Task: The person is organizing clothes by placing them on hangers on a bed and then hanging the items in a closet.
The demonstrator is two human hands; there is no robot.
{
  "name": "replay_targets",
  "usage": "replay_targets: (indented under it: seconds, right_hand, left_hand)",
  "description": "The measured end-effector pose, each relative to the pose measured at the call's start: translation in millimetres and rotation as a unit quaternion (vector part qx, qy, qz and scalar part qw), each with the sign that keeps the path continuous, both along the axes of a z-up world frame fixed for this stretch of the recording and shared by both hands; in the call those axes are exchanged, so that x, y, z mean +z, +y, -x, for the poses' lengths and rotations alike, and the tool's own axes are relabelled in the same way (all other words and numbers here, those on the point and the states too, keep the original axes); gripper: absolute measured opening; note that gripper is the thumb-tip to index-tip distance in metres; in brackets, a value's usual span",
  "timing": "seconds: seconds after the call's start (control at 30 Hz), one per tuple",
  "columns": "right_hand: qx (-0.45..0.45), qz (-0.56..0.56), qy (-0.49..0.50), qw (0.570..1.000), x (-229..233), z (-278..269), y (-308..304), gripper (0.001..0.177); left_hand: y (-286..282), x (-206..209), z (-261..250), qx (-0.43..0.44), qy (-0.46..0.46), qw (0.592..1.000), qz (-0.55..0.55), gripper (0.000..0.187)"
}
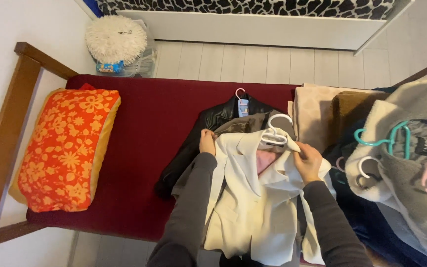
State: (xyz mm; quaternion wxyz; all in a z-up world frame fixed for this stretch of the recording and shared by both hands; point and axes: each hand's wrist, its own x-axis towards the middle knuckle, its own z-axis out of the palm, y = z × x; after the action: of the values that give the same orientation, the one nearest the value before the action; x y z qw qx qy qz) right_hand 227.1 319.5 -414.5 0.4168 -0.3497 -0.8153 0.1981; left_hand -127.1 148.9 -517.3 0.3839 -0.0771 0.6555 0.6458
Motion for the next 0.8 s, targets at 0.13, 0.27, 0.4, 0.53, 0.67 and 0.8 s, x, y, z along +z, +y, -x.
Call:
replay_targets:
  seconds: [0.13,0.27,0.4,0.53,0.67,0.8]
  right_hand:
    - [0.008,0.006,-0.005,1.000,-13.3,-0.3,5.2,0.023]
    - [0.014,0.006,-0.003,1.000,-15.6,1.2,9.1,0.021]
    - [0.022,-0.001,0.006,1.000,-17.0,0.9,10.3,0.021]
    - [0.018,-0.022,-0.004,1.000,-14.2,-7.3,7.7,0.023]
    - [0.014,-0.042,-0.013,0.999,-5.5,-15.8,-0.4,0.026]
    - [0.001,-0.054,-0.048,0.997,-2.2,-27.3,-10.0,0.026]
  left_hand:
    - [37.1,-24.3,22.6,-0.136,0.136,0.968,0.160,0.044]
    - [28.5,-107.5,31.7,-0.410,0.267,0.841,0.231,0.080]
    - [74.2,-167.4,70.1,-0.438,0.370,0.746,0.339,0.031]
    - [52.3,-99.6,48.9,-0.267,0.413,0.858,0.148,0.021]
    - [43.9,-10.9,52.2,-0.306,0.261,0.905,0.137,0.047]
    - [33.3,8.2,79.9,-0.488,0.296,0.779,0.260,0.065]
